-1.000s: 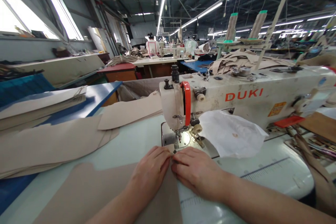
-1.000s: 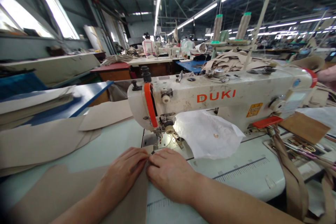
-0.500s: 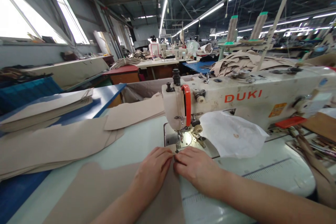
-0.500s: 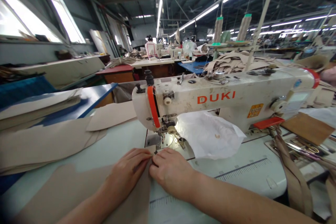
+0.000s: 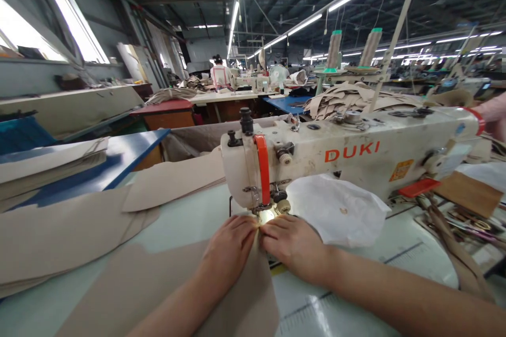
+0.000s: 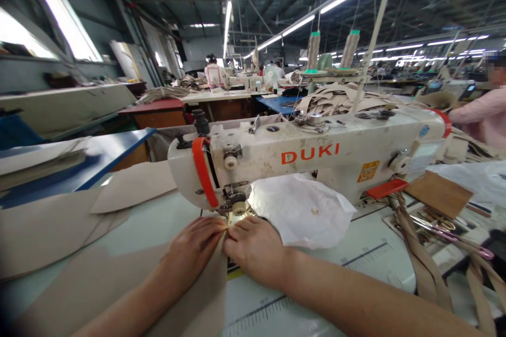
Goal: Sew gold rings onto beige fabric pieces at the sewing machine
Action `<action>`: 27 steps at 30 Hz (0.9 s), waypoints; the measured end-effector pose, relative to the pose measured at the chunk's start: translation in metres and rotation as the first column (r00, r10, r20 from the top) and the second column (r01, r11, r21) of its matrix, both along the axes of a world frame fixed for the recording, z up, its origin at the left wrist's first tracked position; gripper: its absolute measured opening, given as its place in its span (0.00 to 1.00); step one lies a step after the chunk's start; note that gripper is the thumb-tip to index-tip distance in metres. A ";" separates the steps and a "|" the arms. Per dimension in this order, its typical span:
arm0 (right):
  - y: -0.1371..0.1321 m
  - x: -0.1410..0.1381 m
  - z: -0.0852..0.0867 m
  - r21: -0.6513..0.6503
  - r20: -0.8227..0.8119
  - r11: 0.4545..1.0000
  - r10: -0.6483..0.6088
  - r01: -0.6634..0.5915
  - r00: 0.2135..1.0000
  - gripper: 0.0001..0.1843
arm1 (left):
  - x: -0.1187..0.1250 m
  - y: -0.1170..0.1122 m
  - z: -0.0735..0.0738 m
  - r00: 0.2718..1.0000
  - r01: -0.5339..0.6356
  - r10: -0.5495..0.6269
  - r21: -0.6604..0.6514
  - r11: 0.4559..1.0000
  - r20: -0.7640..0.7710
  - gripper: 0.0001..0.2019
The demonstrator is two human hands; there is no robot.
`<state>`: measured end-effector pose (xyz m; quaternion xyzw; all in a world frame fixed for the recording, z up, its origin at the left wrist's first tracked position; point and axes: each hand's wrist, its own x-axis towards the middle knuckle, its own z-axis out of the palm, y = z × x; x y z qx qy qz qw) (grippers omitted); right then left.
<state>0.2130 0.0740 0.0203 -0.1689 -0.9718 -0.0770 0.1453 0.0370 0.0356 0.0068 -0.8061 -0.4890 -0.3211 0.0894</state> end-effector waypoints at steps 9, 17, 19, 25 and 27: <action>0.004 -0.001 0.001 -0.055 -0.019 0.998 -0.032 0.031 0.999 0.05 | -0.003 0.008 0.002 0.999 0.004 -0.005 0.014 1.000 0.053 0.10; 0.004 0.000 0.003 -0.039 -0.022 0.999 -0.039 0.038 0.999 0.06 | -0.005 0.010 0.005 0.994 0.003 0.002 -0.041 0.999 0.108 0.09; 0.004 0.000 0.003 -0.044 -0.014 0.998 -0.041 0.040 0.999 0.06 | -0.005 0.009 0.006 0.994 0.000 0.004 -0.039 0.999 0.107 0.09; 0.003 0.000 0.004 -0.069 0.019 0.996 -0.052 0.054 0.998 0.06 | -0.004 0.009 0.005 0.995 -0.020 0.024 -0.047 0.999 0.096 0.10; 0.003 0.000 0.003 -0.081 0.022 0.995 -0.049 0.050 0.999 0.06 | -0.003 0.009 0.005 0.995 -0.030 0.035 -0.058 0.998 0.090 0.09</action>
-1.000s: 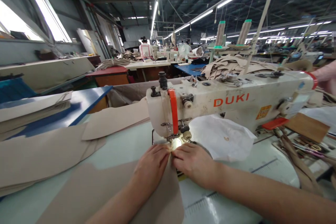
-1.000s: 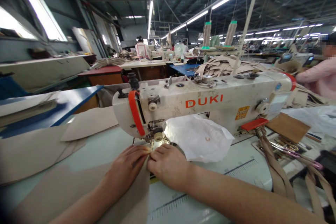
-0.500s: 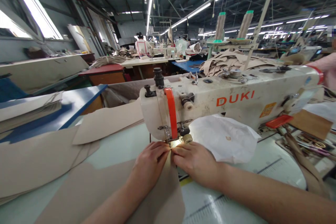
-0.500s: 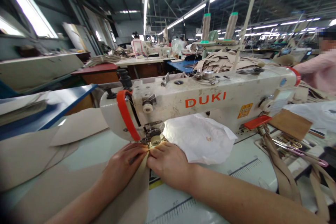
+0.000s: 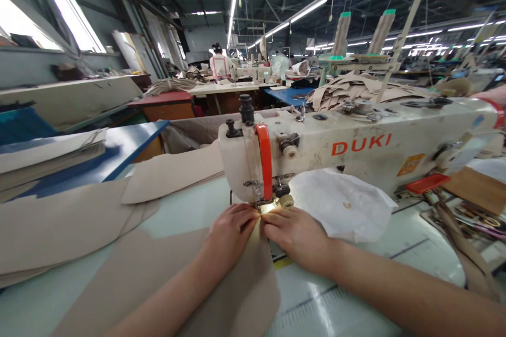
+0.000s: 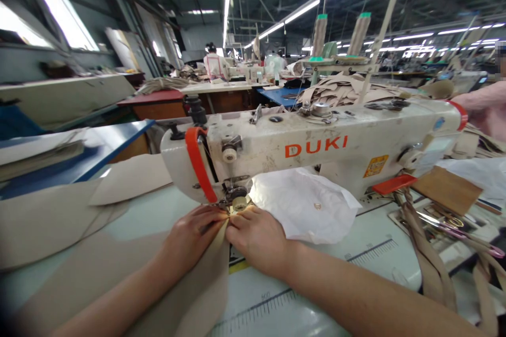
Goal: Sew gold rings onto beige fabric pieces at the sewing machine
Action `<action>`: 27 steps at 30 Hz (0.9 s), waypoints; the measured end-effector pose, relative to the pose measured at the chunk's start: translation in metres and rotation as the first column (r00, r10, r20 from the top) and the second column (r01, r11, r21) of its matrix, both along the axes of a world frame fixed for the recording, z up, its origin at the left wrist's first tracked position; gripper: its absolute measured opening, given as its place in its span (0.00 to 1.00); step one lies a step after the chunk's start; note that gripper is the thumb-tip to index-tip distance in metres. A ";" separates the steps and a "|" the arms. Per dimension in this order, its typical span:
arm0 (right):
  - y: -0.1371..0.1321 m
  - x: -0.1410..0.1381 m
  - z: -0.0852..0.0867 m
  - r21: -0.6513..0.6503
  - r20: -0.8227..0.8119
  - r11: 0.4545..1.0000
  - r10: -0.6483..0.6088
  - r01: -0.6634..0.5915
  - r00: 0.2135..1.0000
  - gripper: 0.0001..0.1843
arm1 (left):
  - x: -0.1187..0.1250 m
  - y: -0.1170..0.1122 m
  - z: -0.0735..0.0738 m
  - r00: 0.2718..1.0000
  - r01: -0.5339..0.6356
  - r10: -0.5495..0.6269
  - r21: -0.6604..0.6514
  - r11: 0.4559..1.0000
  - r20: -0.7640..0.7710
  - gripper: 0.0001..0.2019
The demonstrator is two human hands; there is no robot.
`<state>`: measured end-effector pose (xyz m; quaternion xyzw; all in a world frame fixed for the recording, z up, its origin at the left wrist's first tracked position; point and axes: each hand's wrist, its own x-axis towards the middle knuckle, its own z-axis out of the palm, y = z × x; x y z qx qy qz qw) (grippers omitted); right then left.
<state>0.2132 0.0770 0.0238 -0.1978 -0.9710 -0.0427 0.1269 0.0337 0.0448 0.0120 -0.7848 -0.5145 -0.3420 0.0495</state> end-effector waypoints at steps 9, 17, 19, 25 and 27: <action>-0.001 -0.001 -0.003 0.022 -0.021 1.000 -0.003 0.003 1.000 0.05 | 0.001 -0.008 0.003 0.998 -0.013 0.009 -0.048 0.999 -0.070 0.09; -0.003 0.000 -0.005 0.030 -0.032 1.000 0.007 -0.006 0.999 0.03 | -0.005 -0.018 0.000 0.970 -0.044 0.001 -0.171 0.984 -0.243 0.15; -0.004 0.002 -0.005 0.030 -0.049 0.999 0.023 -0.021 0.999 0.03 | -0.005 -0.019 0.000 0.960 -0.050 -0.005 -0.190 0.980 -0.279 0.16; -0.004 0.002 -0.003 0.044 -0.013 0.998 0.040 -0.040 0.999 0.03 | -0.002 -0.020 0.003 0.949 -0.046 -0.018 -0.193 0.980 -0.316 0.17; -0.004 0.001 -0.002 0.055 -0.004 0.998 0.036 -0.036 0.999 0.04 | -0.002 -0.019 0.003 0.948 -0.035 -0.028 -0.190 0.981 -0.316 0.17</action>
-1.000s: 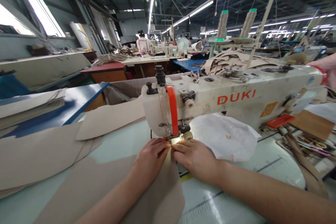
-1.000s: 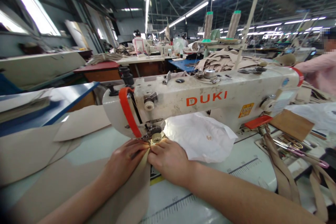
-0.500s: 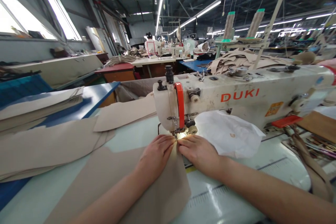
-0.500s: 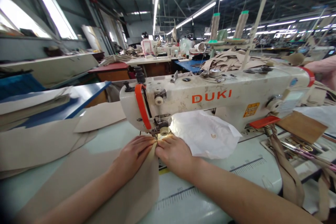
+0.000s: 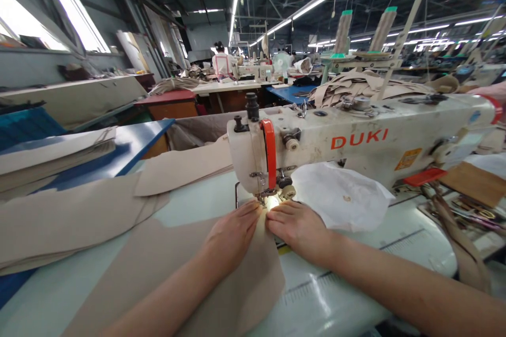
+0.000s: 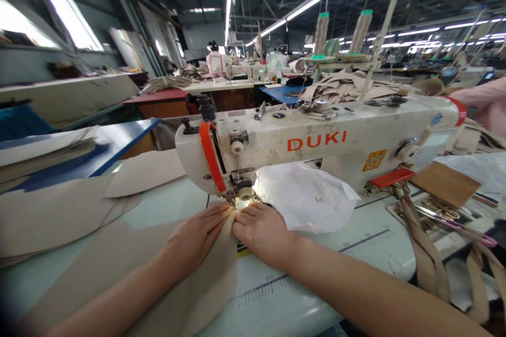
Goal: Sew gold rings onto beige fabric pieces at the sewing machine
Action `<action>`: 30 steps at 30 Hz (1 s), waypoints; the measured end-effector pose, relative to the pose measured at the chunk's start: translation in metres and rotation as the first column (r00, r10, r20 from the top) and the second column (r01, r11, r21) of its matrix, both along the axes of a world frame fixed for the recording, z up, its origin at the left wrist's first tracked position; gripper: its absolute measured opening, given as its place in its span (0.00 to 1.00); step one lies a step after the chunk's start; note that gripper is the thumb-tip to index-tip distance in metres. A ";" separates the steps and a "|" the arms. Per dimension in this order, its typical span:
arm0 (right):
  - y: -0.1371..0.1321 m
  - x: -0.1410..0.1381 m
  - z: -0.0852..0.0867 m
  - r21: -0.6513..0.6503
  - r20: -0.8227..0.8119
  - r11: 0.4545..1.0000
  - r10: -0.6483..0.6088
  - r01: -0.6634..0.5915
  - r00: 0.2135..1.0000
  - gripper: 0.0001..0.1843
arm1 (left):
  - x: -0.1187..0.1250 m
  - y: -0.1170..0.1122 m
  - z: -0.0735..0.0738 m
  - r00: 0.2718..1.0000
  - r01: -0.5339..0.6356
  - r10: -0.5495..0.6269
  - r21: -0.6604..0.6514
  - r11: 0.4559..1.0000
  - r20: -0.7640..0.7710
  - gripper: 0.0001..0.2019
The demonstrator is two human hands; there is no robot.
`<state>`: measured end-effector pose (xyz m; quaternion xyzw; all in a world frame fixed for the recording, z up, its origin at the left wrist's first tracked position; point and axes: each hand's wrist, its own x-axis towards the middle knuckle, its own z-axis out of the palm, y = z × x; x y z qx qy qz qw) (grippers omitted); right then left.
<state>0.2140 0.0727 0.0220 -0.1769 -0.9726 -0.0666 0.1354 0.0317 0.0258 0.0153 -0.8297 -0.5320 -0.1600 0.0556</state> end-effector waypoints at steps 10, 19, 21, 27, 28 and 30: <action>0.003 -0.002 0.001 -0.019 0.022 1.000 -0.017 0.017 1.000 0.04 | -0.003 0.005 -0.002 0.999 -0.033 0.033 -0.045 0.998 0.000 0.19; 0.007 -0.002 -0.001 -0.009 0.025 1.000 0.000 0.000 1.000 0.05 | 0.000 0.008 0.002 0.999 -0.031 0.033 -0.058 0.998 0.031 0.19; 0.007 -0.002 -0.001 -0.010 0.023 1.000 0.003 -0.003 1.000 0.05 | 0.000 0.009 0.002 0.999 -0.025 0.028 -0.063 0.998 0.044 0.19; 0.006 -0.001 0.001 -0.013 0.037 1.000 0.005 -0.005 0.999 0.05 | 0.000 0.009 0.001 0.996 -0.044 0.050 -0.078 0.996 0.074 0.19; 0.006 -0.001 0.001 -0.015 0.039 1.000 0.006 -0.005 0.999 0.05 | 0.000 0.008 0.001 0.996 -0.049 0.055 -0.080 0.996 0.071 0.19; 0.006 -0.001 0.001 -0.019 0.034 1.000 0.008 -0.007 0.999 0.04 | 0.000 0.008 0.001 0.996 -0.056 0.061 -0.073 0.996 0.067 0.19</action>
